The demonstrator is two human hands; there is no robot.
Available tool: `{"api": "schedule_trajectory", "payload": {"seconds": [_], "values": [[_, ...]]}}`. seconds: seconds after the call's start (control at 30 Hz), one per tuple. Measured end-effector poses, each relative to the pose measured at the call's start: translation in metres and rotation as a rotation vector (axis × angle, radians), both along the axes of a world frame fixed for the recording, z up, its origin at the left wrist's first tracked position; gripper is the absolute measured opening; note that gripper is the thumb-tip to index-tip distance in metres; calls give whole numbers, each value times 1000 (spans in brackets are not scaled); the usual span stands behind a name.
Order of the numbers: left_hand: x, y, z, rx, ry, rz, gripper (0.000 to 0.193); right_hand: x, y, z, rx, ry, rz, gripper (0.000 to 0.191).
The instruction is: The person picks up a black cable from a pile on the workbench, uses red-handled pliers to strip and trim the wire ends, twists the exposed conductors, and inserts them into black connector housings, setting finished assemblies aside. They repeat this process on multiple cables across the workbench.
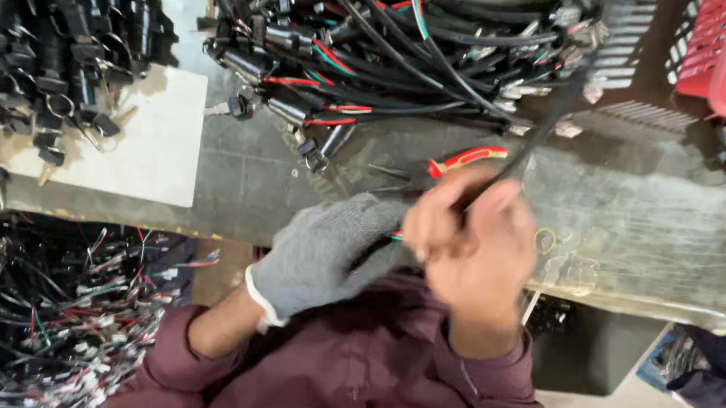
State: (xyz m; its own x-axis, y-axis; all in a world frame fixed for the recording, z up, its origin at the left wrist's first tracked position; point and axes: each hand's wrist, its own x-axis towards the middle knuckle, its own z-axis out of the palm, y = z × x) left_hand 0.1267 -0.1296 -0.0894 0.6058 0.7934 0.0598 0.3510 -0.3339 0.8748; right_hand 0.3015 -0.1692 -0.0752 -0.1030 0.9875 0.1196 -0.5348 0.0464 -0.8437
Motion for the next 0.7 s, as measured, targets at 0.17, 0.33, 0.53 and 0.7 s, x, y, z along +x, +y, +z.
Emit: {"api": "schedule_trajectory", "payload": {"seconds": [0.17,0.33,0.53,0.7], "values": [[7,-5,18,25,-64,16,38,-11,0,51,411,-530,122,28],[-34,-21,-9,-25,-61,44,45,21,3,53,661,-1065,4,38],[-51,-29,-35,-9,10,387,23,-1,3,24,504,-1310,-82,30],[-21,-13,23,-724,-1347,228,24,17,15,41,555,-1346,-166,36]]}}
